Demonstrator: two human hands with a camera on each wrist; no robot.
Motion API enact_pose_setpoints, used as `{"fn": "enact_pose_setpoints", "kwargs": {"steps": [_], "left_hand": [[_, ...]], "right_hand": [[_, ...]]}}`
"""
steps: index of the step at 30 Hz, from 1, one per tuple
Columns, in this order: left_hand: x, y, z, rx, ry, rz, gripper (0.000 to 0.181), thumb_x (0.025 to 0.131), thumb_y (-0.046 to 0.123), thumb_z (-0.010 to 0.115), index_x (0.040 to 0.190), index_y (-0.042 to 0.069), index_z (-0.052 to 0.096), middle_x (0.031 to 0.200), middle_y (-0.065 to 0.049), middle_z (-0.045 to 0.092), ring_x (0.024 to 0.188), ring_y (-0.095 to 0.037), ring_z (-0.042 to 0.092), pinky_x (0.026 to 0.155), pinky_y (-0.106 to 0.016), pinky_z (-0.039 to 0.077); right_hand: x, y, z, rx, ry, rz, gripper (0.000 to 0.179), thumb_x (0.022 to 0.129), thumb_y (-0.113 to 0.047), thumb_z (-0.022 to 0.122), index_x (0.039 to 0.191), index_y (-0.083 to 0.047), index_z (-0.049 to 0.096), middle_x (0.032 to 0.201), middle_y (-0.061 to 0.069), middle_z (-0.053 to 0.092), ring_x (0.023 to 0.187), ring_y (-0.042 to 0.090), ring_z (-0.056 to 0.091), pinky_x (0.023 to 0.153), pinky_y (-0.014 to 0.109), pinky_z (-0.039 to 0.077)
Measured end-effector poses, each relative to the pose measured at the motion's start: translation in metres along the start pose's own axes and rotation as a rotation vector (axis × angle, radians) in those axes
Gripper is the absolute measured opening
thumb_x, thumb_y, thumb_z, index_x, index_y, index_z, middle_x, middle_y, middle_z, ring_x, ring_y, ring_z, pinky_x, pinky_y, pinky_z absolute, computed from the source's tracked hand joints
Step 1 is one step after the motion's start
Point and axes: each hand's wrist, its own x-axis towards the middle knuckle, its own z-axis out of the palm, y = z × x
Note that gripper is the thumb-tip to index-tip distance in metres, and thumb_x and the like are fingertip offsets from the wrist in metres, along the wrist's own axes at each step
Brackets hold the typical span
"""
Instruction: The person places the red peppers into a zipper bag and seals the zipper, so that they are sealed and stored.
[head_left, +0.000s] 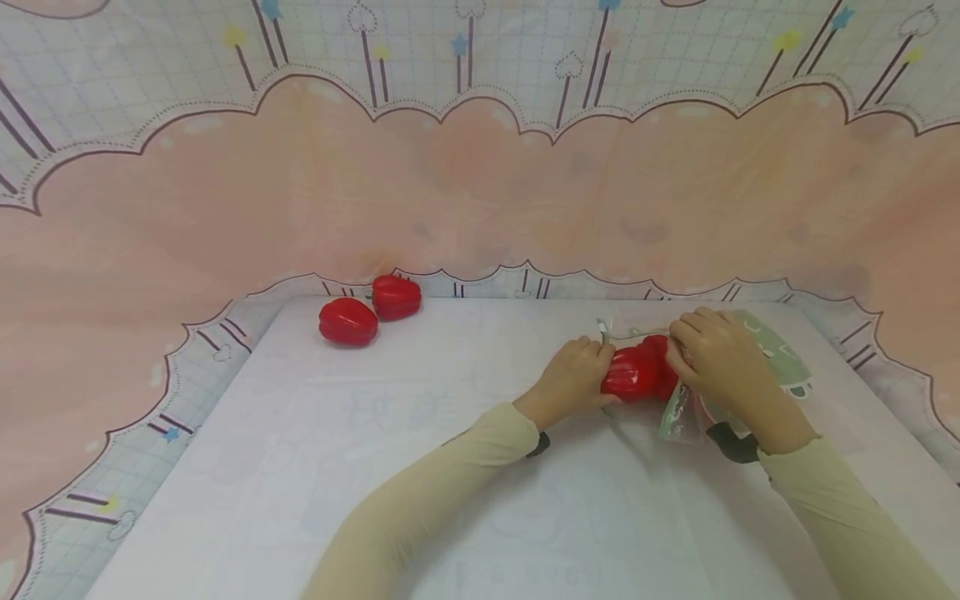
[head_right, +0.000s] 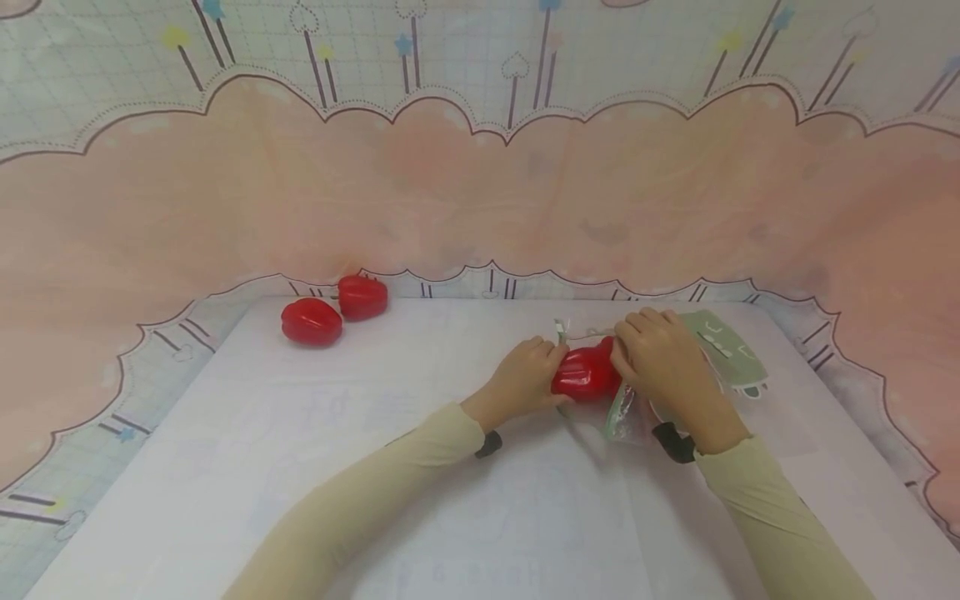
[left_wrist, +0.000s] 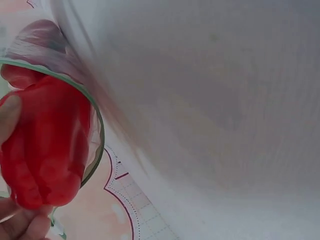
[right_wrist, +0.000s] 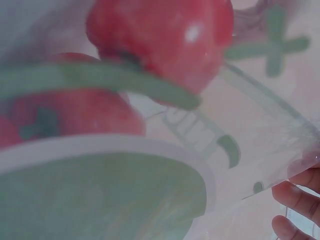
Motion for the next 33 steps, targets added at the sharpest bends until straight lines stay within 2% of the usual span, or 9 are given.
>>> {"fn": "enact_pose_setpoints", "kwargs": {"steps": [3, 6, 9, 14, 17, 24, 29, 33], "left_hand": [[0.0, 0.001, -0.001, -0.042, -0.061, 0.02, 0.062, 0.077, 0.05, 0.071, 0.121, 0.01, 0.056, 0.109, 0.0, 0.067, 0.096, -0.011, 0.059, 0.086, -0.02, 0.048], [0.001, 0.001, -0.001, -0.045, -0.082, 0.042, 0.06, 0.077, 0.049, 0.071, 0.121, 0.01, 0.056, 0.111, 0.001, 0.066, 0.097, -0.011, 0.058, 0.086, -0.02, 0.048], [0.002, -0.001, 0.001, -0.006, -0.056, 0.043, 0.059, 0.077, 0.05, 0.071, 0.119, 0.011, 0.058, 0.108, 0.002, 0.067, 0.093, -0.01, 0.057, 0.082, -0.02, 0.047], [0.004, -0.004, 0.007, 0.041, -0.016, -0.009, 0.061, 0.076, 0.053, 0.071, 0.118, 0.01, 0.062, 0.101, 0.001, 0.068, 0.088, -0.01, 0.057, 0.077, -0.019, 0.047], [0.005, -0.005, 0.007, 0.002, -0.018, -0.017, 0.059, 0.075, 0.051, 0.072, 0.117, 0.01, 0.063, 0.101, 0.002, 0.069, 0.088, -0.01, 0.058, 0.079, -0.019, 0.048], [0.008, -0.004, 0.004, -0.096, -0.055, 0.019, 0.05, 0.079, 0.047, 0.071, 0.115, 0.013, 0.062, 0.108, 0.002, 0.067, 0.096, -0.01, 0.058, 0.087, -0.018, 0.048], [0.01, -0.005, 0.004, -0.183, -0.102, -0.016, 0.05, 0.08, 0.04, 0.072, 0.121, 0.013, 0.059, 0.114, 0.002, 0.066, 0.1, -0.009, 0.057, 0.092, -0.018, 0.047], [0.011, -0.008, 0.006, -0.211, -0.117, -0.028, 0.049, 0.08, 0.032, 0.073, 0.123, 0.012, 0.058, 0.114, 0.001, 0.067, 0.1, -0.01, 0.058, 0.092, -0.018, 0.048]], "right_hand": [[0.0, 0.0, 0.0, 0.0, -0.008, 0.005, 0.01, 0.074, -0.009, 0.067, 0.078, -0.003, 0.061, 0.075, 0.013, 0.065, 0.076, 0.027, 0.056, 0.07, 0.043, 0.051], [0.0, 0.0, -0.001, -0.002, -0.013, 0.003, 0.009, 0.075, -0.009, 0.066, 0.077, -0.003, 0.061, 0.074, 0.012, 0.065, 0.076, 0.027, 0.055, 0.07, 0.042, 0.051], [0.0, 0.0, 0.0, -0.001, -0.016, 0.001, 0.009, 0.075, -0.009, 0.066, 0.078, -0.003, 0.061, 0.074, 0.012, 0.065, 0.076, 0.026, 0.055, 0.07, 0.042, 0.05], [-0.001, 0.001, -0.001, 0.0, -0.004, -0.002, 0.009, 0.075, -0.01, 0.066, 0.077, -0.003, 0.061, 0.075, 0.012, 0.066, 0.076, 0.027, 0.056, 0.07, 0.042, 0.05], [-0.001, 0.001, -0.001, 0.002, 0.0, -0.003, 0.008, 0.075, -0.01, 0.065, 0.077, -0.003, 0.061, 0.075, 0.013, 0.066, 0.076, 0.027, 0.056, 0.069, 0.041, 0.05], [0.0, 0.001, -0.001, 0.004, -0.003, -0.006, 0.01, 0.074, -0.009, 0.067, 0.079, -0.002, 0.063, 0.076, 0.014, 0.067, 0.076, 0.028, 0.057, 0.07, 0.043, 0.052], [0.0, 0.001, -0.001, 0.002, 0.0, -0.009, 0.01, 0.074, -0.009, 0.067, 0.079, -0.001, 0.063, 0.076, 0.015, 0.067, 0.076, 0.028, 0.057, 0.07, 0.042, 0.051], [-0.001, 0.002, -0.002, 0.009, 0.001, -0.005, 0.009, 0.074, -0.008, 0.067, 0.079, -0.002, 0.062, 0.076, 0.014, 0.066, 0.076, 0.027, 0.056, 0.07, 0.042, 0.05]]}}
